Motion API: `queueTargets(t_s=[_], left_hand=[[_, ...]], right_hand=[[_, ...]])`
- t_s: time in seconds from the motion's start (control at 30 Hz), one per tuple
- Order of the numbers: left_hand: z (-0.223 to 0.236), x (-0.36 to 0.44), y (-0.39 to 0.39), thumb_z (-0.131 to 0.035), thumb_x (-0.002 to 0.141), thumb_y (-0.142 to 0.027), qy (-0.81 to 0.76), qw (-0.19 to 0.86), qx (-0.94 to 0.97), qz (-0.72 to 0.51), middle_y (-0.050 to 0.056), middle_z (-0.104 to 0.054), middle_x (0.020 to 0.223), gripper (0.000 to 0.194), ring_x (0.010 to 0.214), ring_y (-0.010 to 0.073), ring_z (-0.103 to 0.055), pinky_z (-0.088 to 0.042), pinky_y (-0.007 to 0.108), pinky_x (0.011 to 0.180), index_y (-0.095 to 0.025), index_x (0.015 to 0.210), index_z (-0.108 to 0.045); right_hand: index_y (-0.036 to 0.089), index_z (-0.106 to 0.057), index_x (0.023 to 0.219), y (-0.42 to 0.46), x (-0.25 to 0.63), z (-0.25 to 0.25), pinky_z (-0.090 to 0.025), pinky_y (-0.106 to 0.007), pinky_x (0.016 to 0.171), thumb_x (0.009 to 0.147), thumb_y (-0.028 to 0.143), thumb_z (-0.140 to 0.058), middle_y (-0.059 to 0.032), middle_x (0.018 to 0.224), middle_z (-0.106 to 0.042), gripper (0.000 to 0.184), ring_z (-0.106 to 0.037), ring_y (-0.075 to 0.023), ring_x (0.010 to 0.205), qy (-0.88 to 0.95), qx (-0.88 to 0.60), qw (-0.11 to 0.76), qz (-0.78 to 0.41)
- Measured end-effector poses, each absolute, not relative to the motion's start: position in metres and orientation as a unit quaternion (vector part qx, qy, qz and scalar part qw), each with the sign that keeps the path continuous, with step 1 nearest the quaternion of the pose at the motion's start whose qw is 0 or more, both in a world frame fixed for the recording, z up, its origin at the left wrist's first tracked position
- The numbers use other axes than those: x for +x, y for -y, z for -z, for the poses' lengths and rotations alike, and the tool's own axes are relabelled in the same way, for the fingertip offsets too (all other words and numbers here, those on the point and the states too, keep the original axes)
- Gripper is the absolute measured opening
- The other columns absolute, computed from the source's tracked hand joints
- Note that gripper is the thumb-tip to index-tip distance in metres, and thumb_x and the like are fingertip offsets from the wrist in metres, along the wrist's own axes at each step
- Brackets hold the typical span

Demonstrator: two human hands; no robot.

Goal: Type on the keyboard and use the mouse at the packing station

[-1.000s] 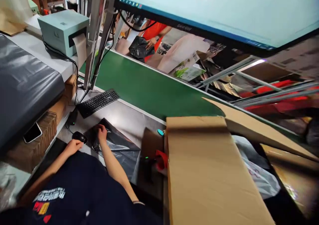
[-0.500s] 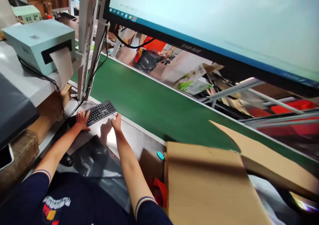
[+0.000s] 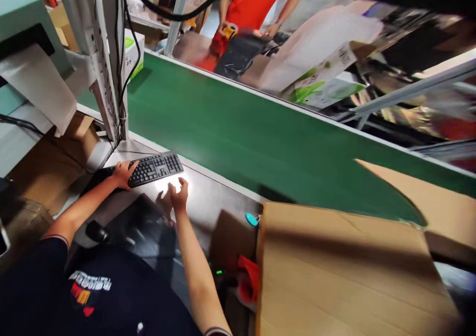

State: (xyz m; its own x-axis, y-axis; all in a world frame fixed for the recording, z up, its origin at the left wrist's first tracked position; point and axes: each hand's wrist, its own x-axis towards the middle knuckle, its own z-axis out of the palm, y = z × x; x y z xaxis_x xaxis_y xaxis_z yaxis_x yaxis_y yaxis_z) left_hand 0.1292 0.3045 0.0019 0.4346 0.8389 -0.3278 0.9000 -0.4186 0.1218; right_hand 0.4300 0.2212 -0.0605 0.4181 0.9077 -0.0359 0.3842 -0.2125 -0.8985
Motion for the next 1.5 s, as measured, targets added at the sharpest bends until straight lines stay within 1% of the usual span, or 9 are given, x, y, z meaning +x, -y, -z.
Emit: queueTargets(t_s=[0.13, 0.2, 0.3, 0.43, 0.63, 0.8, 0.97, 1.23, 1.5], left_hand=[[-0.004, 0.117, -0.271, -0.095, 0.058, -0.033, -0.444, 0.179, 0.872, 0.103, 0.026, -0.024, 0.174, 0.137, 0.159, 0.0463, -0.019, 0.005, 0.068, 0.128, -0.015, 0.171, -0.019], [-0.007, 0.108, -0.244, -0.091, 0.069, -0.037, -0.496, 0.179, 0.848, 0.051, 0.024, -0.023, 0.175, 0.127, 0.161, 0.0456, -0.017, 0.005, 0.067, 0.129, -0.013, 0.171, -0.019], [-0.009, 0.092, -0.196, -0.068, 0.094, -0.041, -0.641, 0.157, 0.75, -0.038, 0.023, -0.041, 0.166, 0.083, 0.154, 0.0397, -0.037, -0.021, 0.058, 0.13, -0.01, 0.164, -0.036], [-0.004, 0.075, -0.141, -0.054, 0.102, -0.033, -0.67, 0.141, 0.727, -0.046, 0.019, -0.06, 0.153, 0.047, 0.141, 0.0345, -0.054, -0.042, 0.051, 0.12, -0.013, 0.142, -0.064], [0.001, 0.069, -0.121, -0.054, 0.102, -0.031, -0.624, 0.132, 0.77, 0.002, 0.016, -0.04, 0.171, 0.056, 0.158, 0.0343, -0.037, -0.032, 0.055, 0.129, -0.016, 0.156, -0.055], [-0.003, 0.069, -0.131, -0.052, 0.103, -0.031, -0.632, 0.135, 0.762, 0.03, 0.019, -0.04, 0.17, 0.058, 0.156, 0.0351, -0.04, -0.031, 0.055, 0.129, -0.014, 0.159, -0.052], [-0.004, 0.066, -0.137, -0.053, 0.102, -0.029, -0.614, 0.134, 0.777, 0.04, 0.02, -0.041, 0.169, 0.059, 0.154, 0.0357, -0.043, -0.035, 0.054, 0.127, -0.013, 0.159, -0.052], [-0.003, 0.054, -0.15, -0.058, 0.101, -0.033, -0.627, 0.121, 0.768, 0.042, 0.022, -0.027, 0.175, 0.068, 0.161, 0.0387, -0.03, -0.027, 0.06, 0.13, -0.012, 0.164, -0.043], [0.004, 0.056, -0.155, -0.054, 0.102, -0.034, -0.621, 0.155, 0.768, -0.007, 0.023, -0.032, 0.173, 0.065, 0.159, 0.0396, -0.034, -0.026, 0.062, 0.13, -0.01, 0.161, -0.047]], right_hand=[[0.02, -0.07, 0.12, -0.171, 0.387, 0.059, -0.041, -0.054, 0.121, 0.087, 0.02, -0.056, -0.0134, 0.136, -0.069, 0.035, -0.058, -0.0293, 0.132, 0.581, -0.655, 0.381, -0.296], [0.02, -0.073, 0.12, -0.16, 0.365, 0.056, -0.043, -0.055, 0.12, 0.089, 0.017, -0.055, -0.0137, 0.137, -0.07, 0.036, -0.059, -0.0309, 0.132, 0.665, -0.612, 0.321, -0.282], [0.018, -0.072, 0.128, -0.15, 0.33, 0.051, -0.046, -0.056, 0.117, 0.093, 0.016, -0.057, -0.016, 0.142, -0.068, 0.039, -0.058, -0.0332, 0.134, 0.745, -0.564, 0.242, -0.26], [0.014, -0.063, 0.144, -0.134, 0.287, 0.047, -0.042, -0.055, 0.122, 0.1, 0.028, -0.06, -0.0182, 0.157, -0.058, 0.047, -0.051, -0.0345, 0.146, 0.801, -0.522, 0.182, -0.23], [0.014, -0.045, 0.161, -0.088, 0.278, 0.055, -0.039, -0.056, 0.125, 0.103, 0.034, -0.059, -0.0187, 0.17, -0.041, 0.063, -0.043, -0.035, 0.155, 0.811, -0.537, 0.133, -0.189], [0.008, -0.057, 0.151, -0.049, 0.299, 0.06, -0.046, -0.057, 0.118, 0.101, 0.034, -0.061, -0.024, 0.16, -0.053, 0.056, -0.053, -0.0393, 0.145, 0.804, -0.557, 0.104, -0.179], [0.012, -0.069, 0.136, -0.091, 0.279, 0.048, -0.051, -0.051, 0.111, 0.102, 0.028, -0.056, -0.0194, 0.146, -0.066, 0.039, -0.06, -0.0339, 0.132, 0.768, -0.592, 0.168, -0.18], [0.012, -0.057, 0.151, -0.162, 0.263, 0.053, -0.04, -0.054, 0.123, 0.1, 0.028, -0.057, -0.0205, 0.16, -0.053, 0.054, -0.049, -0.0344, 0.146, 0.72, -0.646, 0.189, -0.167], [0.008, -0.058, 0.145, -0.126, 0.356, 0.078, -0.043, -0.056, 0.119, 0.102, 0.034, -0.05, -0.0257, 0.149, -0.059, 0.052, -0.051, -0.0347, 0.141, 0.562, -0.793, 0.219, -0.091]])
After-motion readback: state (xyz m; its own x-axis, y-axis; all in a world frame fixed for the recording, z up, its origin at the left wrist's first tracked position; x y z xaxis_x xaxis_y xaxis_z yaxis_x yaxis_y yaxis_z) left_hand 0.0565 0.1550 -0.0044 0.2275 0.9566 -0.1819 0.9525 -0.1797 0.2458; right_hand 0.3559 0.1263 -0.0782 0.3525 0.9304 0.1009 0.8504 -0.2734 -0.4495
